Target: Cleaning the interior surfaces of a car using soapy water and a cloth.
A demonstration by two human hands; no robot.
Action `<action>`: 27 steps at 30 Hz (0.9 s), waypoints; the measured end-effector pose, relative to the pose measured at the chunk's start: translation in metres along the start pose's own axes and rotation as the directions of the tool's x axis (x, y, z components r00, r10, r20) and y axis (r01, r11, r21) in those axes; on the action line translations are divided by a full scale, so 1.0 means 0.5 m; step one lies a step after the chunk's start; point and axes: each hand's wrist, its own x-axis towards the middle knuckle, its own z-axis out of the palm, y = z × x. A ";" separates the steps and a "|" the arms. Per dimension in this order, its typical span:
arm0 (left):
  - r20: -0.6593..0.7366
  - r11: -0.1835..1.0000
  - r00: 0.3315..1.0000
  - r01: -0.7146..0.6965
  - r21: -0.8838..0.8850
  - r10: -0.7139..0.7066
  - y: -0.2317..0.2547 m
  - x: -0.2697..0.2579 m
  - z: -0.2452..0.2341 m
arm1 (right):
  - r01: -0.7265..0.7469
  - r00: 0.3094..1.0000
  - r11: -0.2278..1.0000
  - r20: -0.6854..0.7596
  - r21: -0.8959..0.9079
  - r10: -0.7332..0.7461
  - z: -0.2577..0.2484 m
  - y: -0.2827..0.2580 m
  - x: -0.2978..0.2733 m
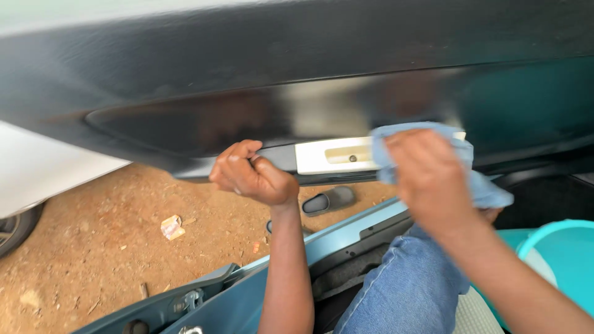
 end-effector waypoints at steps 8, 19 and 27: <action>0.074 0.998 0.995 -0.062 -0.007 0.063 -0.009 -0.005 -0.008 | 0.172 0.984 0.971 0.010 0.164 -0.176 0.058 -0.106 0.060; 0.048 1.000 0.999 0.011 -0.009 -0.011 -0.003 -0.003 -0.004 | 0.129 0.992 0.991 -0.021 0.035 -0.128 0.048 -0.048 0.019; 0.095 0.996 0.992 -0.085 -0.026 0.087 -0.004 -0.005 -0.001 | 0.152 0.987 0.960 0.024 0.237 -0.162 0.012 -0.045 0.028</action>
